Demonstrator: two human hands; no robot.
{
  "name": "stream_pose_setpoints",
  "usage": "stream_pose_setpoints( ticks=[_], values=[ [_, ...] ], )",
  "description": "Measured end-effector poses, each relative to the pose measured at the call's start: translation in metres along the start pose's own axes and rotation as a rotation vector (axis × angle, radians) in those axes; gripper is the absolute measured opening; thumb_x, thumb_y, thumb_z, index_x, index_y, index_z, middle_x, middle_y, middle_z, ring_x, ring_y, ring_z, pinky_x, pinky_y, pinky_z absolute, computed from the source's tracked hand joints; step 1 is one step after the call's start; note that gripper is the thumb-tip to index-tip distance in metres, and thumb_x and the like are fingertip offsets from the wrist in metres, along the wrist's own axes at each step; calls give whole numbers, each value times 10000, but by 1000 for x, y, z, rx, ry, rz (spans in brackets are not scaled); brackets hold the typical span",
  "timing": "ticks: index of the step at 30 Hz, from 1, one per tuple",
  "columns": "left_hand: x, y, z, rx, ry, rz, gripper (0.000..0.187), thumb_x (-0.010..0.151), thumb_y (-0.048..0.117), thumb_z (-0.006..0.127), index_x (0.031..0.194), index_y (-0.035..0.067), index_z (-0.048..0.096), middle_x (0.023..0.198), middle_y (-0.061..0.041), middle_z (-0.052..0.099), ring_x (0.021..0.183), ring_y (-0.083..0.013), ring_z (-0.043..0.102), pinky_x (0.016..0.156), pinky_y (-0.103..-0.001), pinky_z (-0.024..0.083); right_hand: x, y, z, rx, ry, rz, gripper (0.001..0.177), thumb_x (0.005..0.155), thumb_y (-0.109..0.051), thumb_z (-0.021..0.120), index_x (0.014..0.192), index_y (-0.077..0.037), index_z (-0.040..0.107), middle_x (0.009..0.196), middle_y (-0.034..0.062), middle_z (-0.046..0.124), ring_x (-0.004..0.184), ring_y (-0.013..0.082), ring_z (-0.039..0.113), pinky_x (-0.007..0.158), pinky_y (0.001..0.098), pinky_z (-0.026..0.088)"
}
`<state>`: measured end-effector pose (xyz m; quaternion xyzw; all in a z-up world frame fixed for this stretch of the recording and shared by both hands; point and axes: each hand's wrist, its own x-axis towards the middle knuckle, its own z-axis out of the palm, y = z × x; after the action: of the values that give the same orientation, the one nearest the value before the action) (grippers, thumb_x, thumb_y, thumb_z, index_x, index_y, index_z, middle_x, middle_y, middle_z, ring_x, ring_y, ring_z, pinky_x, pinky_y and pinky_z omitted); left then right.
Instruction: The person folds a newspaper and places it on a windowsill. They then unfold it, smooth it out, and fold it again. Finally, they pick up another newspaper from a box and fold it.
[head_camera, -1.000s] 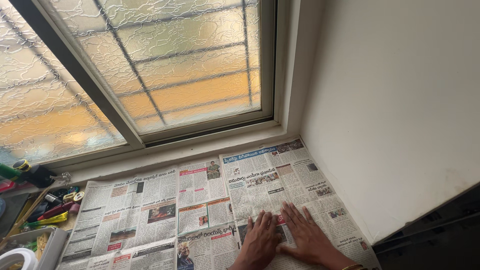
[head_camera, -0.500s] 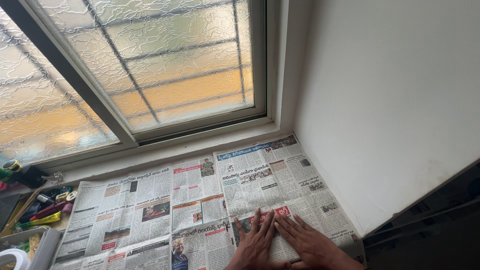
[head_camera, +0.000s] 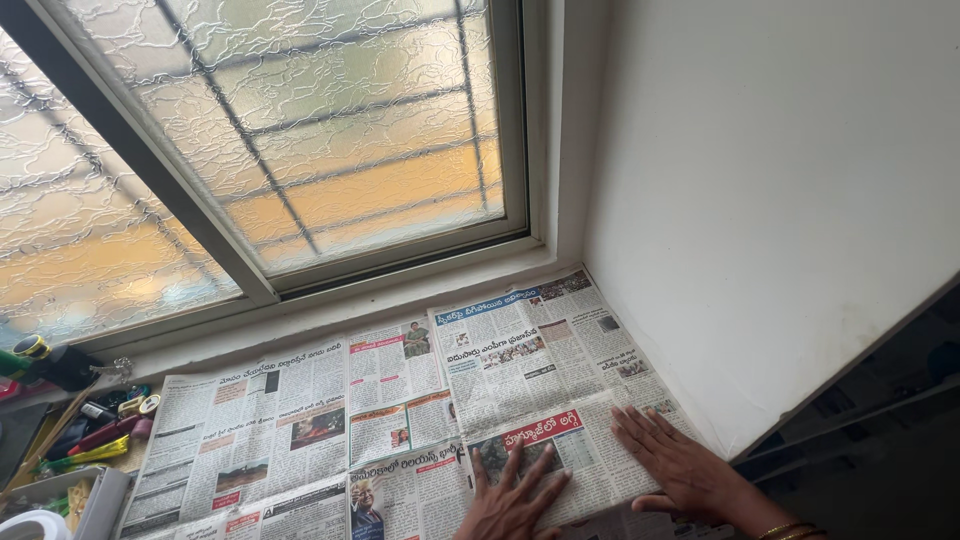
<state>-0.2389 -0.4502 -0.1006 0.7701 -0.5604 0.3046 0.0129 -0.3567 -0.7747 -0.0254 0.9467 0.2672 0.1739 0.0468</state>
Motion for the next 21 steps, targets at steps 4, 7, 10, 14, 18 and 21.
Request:
stream_pose_setpoints(
  ticks=[4,7,10,14,18,21],
  values=[
    [6,15,-7,-479,-449,-91,797,943,652,517,1646,370,269,1720,-14,213,1559,-393,103,1083,-837,-7,13,-54,29,-65,-59,-21,888,1066,-664,278,1587,42,148,1672,185,174,1551,313,117,1251,486,108],
    [7,14,-22,-726,-607,-225,696,1005,556,559,1618,326,323,1725,-24,241,1582,-360,133,1168,-767,25,32,-90,49,-50,12,-15,785,1102,-589,275,1597,15,198,1678,170,223,1561,284,174,1237,475,131],
    [5,13,-27,-691,-476,-198,657,1055,551,563,1615,267,371,1686,-63,299,1574,-344,174,1196,-717,44,40,-95,45,15,52,26,726,1104,-548,314,1588,-13,237,1670,169,244,1546,290,201,1223,481,140],
    [5,11,-40,-638,-361,-137,673,1041,505,513,1620,194,372,1695,-90,320,1566,-367,170,1186,-686,51,33,-86,24,64,-31,40,669,1091,-478,354,1600,-60,237,1668,122,234,1529,292,182,1229,510,132],
    [17,9,-75,-693,-546,-130,576,1065,455,358,1598,236,348,1704,-63,239,1573,-341,110,1212,-665,4,9,-54,9,70,-114,85,681,1038,-458,380,1590,-95,214,1663,60,214,1516,272,153,1230,524,123],
    [16,1,-103,-723,-619,-148,540,1084,411,292,1596,240,318,1706,-35,211,1584,-315,80,1237,-616,-14,-12,-31,14,3,-95,89,662,1005,-451,385,1583,-168,230,1655,27,211,1550,269,153,1222,523,122]
  ],
)
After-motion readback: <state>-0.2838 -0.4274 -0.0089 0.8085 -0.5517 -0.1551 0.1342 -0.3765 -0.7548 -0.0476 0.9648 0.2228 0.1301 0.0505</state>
